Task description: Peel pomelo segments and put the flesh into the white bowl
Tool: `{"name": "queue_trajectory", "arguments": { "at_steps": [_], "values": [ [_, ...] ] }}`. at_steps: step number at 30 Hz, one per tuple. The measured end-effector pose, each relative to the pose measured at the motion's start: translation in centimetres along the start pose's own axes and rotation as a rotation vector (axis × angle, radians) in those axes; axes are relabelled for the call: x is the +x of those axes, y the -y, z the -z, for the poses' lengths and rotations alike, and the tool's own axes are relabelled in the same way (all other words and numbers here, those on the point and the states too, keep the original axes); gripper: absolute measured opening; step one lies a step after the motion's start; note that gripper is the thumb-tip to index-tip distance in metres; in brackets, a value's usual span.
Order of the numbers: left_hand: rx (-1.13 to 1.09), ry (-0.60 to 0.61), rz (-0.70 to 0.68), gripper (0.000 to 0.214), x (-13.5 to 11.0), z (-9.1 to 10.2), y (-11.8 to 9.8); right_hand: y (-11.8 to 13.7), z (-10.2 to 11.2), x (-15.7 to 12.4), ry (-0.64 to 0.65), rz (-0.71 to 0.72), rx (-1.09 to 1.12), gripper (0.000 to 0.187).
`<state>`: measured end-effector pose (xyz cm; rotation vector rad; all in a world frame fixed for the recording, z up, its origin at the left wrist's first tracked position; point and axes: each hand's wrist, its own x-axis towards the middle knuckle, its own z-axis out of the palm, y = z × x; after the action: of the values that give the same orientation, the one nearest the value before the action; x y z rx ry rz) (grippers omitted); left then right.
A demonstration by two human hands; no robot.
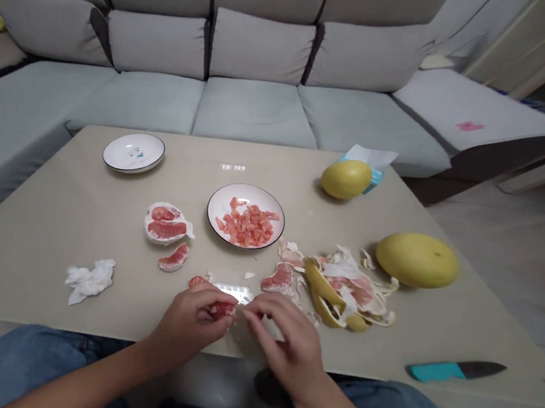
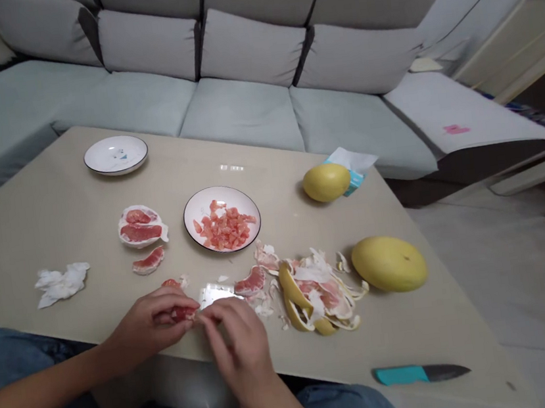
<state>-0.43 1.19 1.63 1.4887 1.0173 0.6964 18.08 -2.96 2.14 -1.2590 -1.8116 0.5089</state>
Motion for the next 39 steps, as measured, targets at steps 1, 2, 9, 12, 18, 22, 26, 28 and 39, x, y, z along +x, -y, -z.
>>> {"name": "queue_trajectory", "arguments": {
  "at_steps": [1, 2, 9, 12, 18, 22, 26, 28, 39],
  "values": [
    [-0.133, 0.035, 0.094, 0.021, 0.2, 0.1, 0.0, -0.1, 0.6, 0.3, -0.019, -0.053, 0.027, 0.010],
    [-0.261, 0.064, 0.173, 0.024, 0.3, 0.1, 0.1, -0.3, 1.1, 0.4, -0.034, -0.082, 0.039, 0.011],
    [-0.561, 0.074, 0.330, 0.029, 0.7, 0.6, -0.1, -1.4, 0.9, 0.2, 0.094, 0.039, 0.034, 0.032],
    [-0.567, 0.086, 0.341, 0.028, 0.7, 0.8, -0.3, -1.6, 0.5, 0.1, 0.123, 0.151, -0.025, 0.037],
    [-0.455, 0.164, 0.290, 0.028, 0.2, 0.4, -0.5, -1.3, 0.7, 0.4, 0.126, 0.190, -0.006, 0.032],
    [-0.426, 0.161, 0.193, 0.047, -0.3, 0.0, -0.3, -1.0, 0.5, 0.4, 0.104, 0.067, 0.127, 0.023],
    [-0.247, 0.082, 0.074, 0.016, -0.4, 0.0, -0.4, -0.7, 0.1, 0.4, 0.117, -0.040, 0.225, 0.015],
    [-0.110, 0.049, 0.054, 0.011, -0.3, 0.1, -0.6, -0.6, 0.0, 0.5, 0.111, -0.053, 0.240, 0.017],
    [-0.144, 0.018, 0.073, 0.013, -0.2, 0.0, -1.3, -0.2, -0.1, 0.5, 0.039, -0.141, 0.316, 0.015]
  ]
}}
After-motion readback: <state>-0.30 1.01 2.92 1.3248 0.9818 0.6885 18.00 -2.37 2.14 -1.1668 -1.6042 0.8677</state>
